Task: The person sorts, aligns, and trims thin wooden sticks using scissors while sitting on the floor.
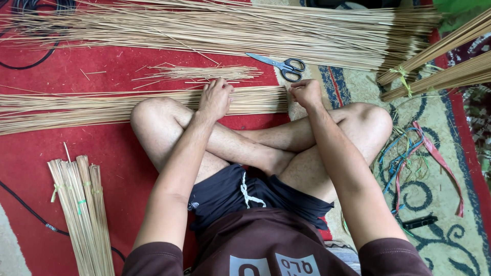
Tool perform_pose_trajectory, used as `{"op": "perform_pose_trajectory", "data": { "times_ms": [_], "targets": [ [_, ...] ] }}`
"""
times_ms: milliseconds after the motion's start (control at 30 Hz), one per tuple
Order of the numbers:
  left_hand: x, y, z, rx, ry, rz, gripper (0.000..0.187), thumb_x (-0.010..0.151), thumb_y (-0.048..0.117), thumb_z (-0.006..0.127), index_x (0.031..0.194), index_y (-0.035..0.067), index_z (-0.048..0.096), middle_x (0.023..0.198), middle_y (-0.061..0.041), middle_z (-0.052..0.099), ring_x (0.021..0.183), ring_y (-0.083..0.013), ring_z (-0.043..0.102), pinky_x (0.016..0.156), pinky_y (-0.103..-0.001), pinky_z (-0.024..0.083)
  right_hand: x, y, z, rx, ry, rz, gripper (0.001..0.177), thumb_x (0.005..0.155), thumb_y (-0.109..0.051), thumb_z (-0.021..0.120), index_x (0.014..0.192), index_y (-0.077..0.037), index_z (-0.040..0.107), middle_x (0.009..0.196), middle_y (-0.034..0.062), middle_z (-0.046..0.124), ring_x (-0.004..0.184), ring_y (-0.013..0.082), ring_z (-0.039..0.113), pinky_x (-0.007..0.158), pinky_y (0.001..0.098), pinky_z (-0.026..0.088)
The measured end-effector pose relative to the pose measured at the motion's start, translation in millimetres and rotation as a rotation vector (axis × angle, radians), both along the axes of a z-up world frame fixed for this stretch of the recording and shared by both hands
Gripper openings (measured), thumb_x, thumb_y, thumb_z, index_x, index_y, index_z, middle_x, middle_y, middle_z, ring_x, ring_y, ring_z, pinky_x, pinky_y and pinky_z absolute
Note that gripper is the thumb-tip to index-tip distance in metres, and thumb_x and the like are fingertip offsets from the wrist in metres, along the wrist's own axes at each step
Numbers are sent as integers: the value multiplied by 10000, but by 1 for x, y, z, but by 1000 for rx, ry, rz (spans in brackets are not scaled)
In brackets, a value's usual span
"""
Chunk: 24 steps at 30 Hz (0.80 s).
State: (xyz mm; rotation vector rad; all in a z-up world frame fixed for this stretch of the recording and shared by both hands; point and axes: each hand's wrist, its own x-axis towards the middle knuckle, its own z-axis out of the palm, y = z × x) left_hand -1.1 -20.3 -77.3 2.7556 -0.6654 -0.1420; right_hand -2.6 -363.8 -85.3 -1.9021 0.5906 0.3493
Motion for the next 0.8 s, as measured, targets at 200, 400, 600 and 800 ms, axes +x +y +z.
{"op": "perform_pose_trajectory", "data": {
  "times_ms": [200,400,600,800],
  "targets": [
    [1,-3,3,6,-4,25,257,869,223,776,1109,156,713,1109,-52,539,1097,-295,570,877,-449,503,-1,0,6,-190,27,119,211,825,-155,742,1032,-142,781,620,25,707,518,113,714,629,242,606],
    [11,-1,3,135,99,177,264,904,194,714,1161,141,683,1171,-59,523,1157,-283,509,916,-436,444,10,8,-13,-504,-382,479,174,917,-31,682,1038,-18,807,881,149,717,855,356,747,729,440,633],
    [24,6,18,210,275,511,568,801,176,784,1281,50,509,1252,-153,501,1202,-348,494,972,-513,407,11,33,-1,-845,-510,813,322,856,-94,578,1105,-80,780,1128,79,638,1093,317,591,830,415,531],
    [21,2,23,224,316,481,529,789,96,760,1257,37,520,1249,-175,507,1209,-370,479,973,-524,362,8,40,8,-846,-419,930,500,804,-123,512,1255,-117,729,1172,70,609,1147,305,560,922,419,459]
  ]
}}
